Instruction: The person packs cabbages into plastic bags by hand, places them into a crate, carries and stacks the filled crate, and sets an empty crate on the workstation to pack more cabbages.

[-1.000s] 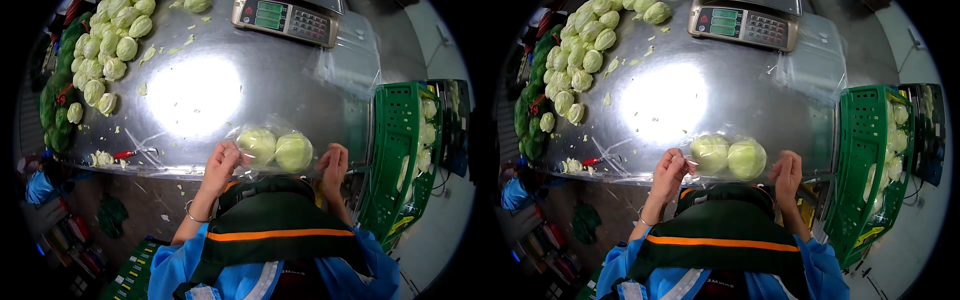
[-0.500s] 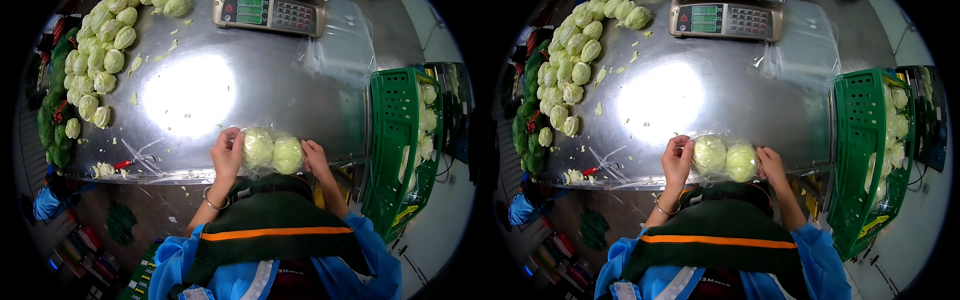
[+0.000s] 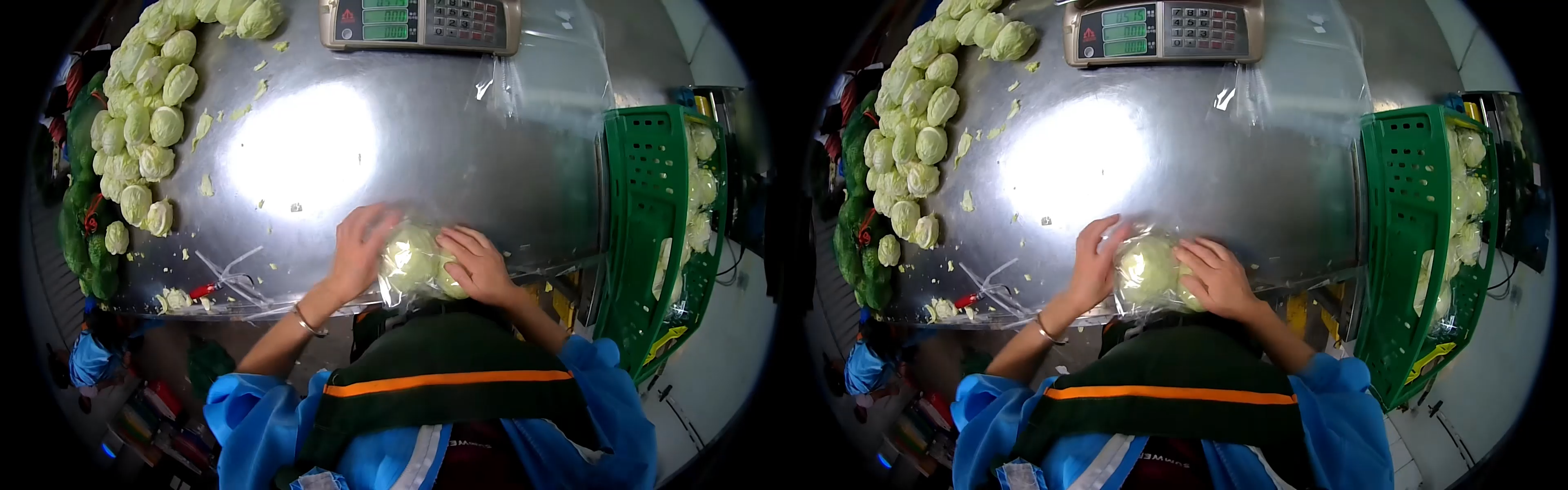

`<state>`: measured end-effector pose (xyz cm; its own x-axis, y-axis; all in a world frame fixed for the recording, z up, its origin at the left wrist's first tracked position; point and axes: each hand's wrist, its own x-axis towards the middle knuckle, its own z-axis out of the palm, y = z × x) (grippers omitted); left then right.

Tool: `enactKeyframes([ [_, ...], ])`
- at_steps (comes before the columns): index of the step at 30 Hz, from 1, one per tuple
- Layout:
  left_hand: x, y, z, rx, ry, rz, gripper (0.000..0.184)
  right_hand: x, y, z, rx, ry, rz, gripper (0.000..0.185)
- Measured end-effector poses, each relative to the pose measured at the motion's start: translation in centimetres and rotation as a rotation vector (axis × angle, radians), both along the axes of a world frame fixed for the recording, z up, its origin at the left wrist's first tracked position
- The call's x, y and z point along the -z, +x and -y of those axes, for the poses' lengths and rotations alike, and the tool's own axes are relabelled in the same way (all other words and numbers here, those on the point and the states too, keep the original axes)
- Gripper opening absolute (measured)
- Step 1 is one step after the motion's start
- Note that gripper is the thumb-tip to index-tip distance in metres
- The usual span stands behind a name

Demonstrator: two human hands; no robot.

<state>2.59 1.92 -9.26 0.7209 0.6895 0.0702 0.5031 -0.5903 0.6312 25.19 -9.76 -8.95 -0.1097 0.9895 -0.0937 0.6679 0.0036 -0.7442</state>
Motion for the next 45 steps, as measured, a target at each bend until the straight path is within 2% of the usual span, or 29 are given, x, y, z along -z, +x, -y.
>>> enactKeyframes([
  [1, -0.2, -0.9, -0.8, 0.319, 0.117, -0.239, 0.081, 0.2, -0.1, -0.3, -0.052, -0.103, -0.039, 0.041],
  [4, -3.8, 0.0, -3.0, 0.79, -0.09, -0.235, 0.089, 0.4, 0.1, -0.3, -0.046, -0.133, -0.057, 0.043],
  [5, -3.5, -0.1, -3.4, 0.808, -0.047, -0.26, 0.092, 0.6, 0.3, -0.2, -0.028, -0.135, -0.076, 0.045],
  [8, -1.1, 0.9, -4.1, 0.727, -0.209, -0.172, 0.099, 3.5, 0.9, 0.3, 0.327, -0.23, -0.386, 0.045],
  [9, -0.4, 1.2, -4.8, 0.757, -0.18, -0.124, 0.101, 4.1, 1.0, -0.1, 0.466, -0.325, -0.608, 0.047],
  [10, 0.1, 1.2, -5.4, 0.691, -0.321, -0.072, 0.097, 4.4, 1.7, -0.3, 0.618, -0.452, -0.782, 0.05],
  [12, 0.2, 1.2, -6.0, 0.537, -0.6, 0.045, 0.091, 1.0, 2.7, -3.5, 0.906, -0.715, -1.118, 0.057],
  [13, -0.3, 1.1, -6.1, 0.409, -0.791, 0.002, 0.076, 1.4, 3.9, -3.5, 0.728, -0.723, -1.077, 0.065],
  [16, 0.6, -0.4, -4.3, -0.048, -1.395, 0.09, 0.067, -2.2, 4.5, -3.5, 0.766, -0.753, -1.577, 0.069],
  [17, 0.1, -0.5, -4.0, -0.094, -1.437, 0.161, 0.066, -3.2, 4.4, -2.7, 0.773, -0.66, -1.749, 0.063],
  [20, -1.6, -0.1, -2.6, -0.24, -1.512, 0.339, 0.069, -4.5, 2.8, -2.3, 0.722, -0.45, -1.237, 0.059],
  [21, -1.8, 0.3, -2.2, -0.302, -1.496, 0.386, 0.069, -5.3, 2.4, -2.2, 0.665, -0.405, -1.166, 0.057],
  [22, -2.2, 0.6, -1.8, -0.369, -1.472, 0.437, 0.07, -5.8, 2.2, -2.0, 0.714, -0.417, -1.057, 0.056],
  [24, -3.4, 0.6, -0.4, -0.44, -1.633, 0.485, 0.07, -6.2, 2.0, -2.4, 0.769, -0.427, -0.862, 0.055],
  [25, -2.8, 0.7, 0.7, -0.451, -1.598, 0.553, 0.074, -6.8, 1.2, -2.4, 0.801, -0.377, -0.79, 0.052],
  [26, -0.5, 0.6, 2.1, -0.445, -1.725, 0.585, 0.079, -7.3, 0.7, -2.0, 0.829, -0.325, -0.725, 0.05],
  [27, -1.2, 0.6, 2.4, -0.465, -1.828, 0.554, 0.082, -6.7, 0.9, -1.1, 0.823, -0.225, -0.853, 0.049],
  [28, -4.0, 0.5, 2.2, -0.442, -1.891, 0.574, 0.083, -6.2, 1.0, -0.9, 0.825, -0.128, -0.976, 0.048],
  [31, -6.1, -0.2, 2.8, -0.457, -1.767, 0.65, 0.084, -9.1, -1.2, -1.5, 0.669, 0.008, -1.083, 0.045],
  [32, -6.4, 0.1, 2.7, -0.429, -1.729, 0.643, 0.084, -7.9, -0.9, -0.7, 0.6, -0.067, -1.209, 0.045],
  [33, -7.1, 0.5, 3.1, -0.552, -1.667, 0.593, 0.079, -5.6, -0.2, 0.3, 0.537, -0.117, -1.328, 0.045],
  [34, -7.0, 0.6, 3.7, -0.535, -1.561, 0.543, 0.077, -4.6, 1.0, 2.2, 0.489, -0.146, -1.436, 0.045],
  [35, -6.7, 0.8, 4.0, -0.496, -1.458, 0.492, 0.076, -5.9, -0.5, 1.8, 0.595, -0.033, -1.396, 0.044],
  [36, -8.0, 1.4, 4.4, -0.43, -1.445, 0.573, 0.072, -7.7, -2.6, 0.2, 0.723, 0.093, -1.35, 0.043],
  [37, -6.1, 2.4, 5.3, -0.414, -1.433, 0.485, 0.07, -9.3, -3.0, 0.2, 0.881, 0.071, -1.282, 0.05],
  [38, -5.4, 3.7, 5.1, -0.445, -1.539, 0.521, 0.066, -10.4, -2.6, 0.0, 1.045, 0.033, -1.23, 0.058],
  [40, -8.3, 5.5, 5.0, -0.199, -1.674, 0.579, 0.076, -12.6, -2.4, 1.4, 1.072, 0.287, -1.32, 0.063],
  [43, -11.6, 10.3, 5.6, 0.047, -1.73, 0.532, 0.077, -15.1, 1.0, 4.0, 1.079, 0.586, -1.383, 0.069],
  [45, -12.5, 13.6, 7.2, 0.184, -1.749, 0.464, 0.079, -17.7, 3.2, 6.8, 1.203, 0.664, -1.242, 0.069],
])
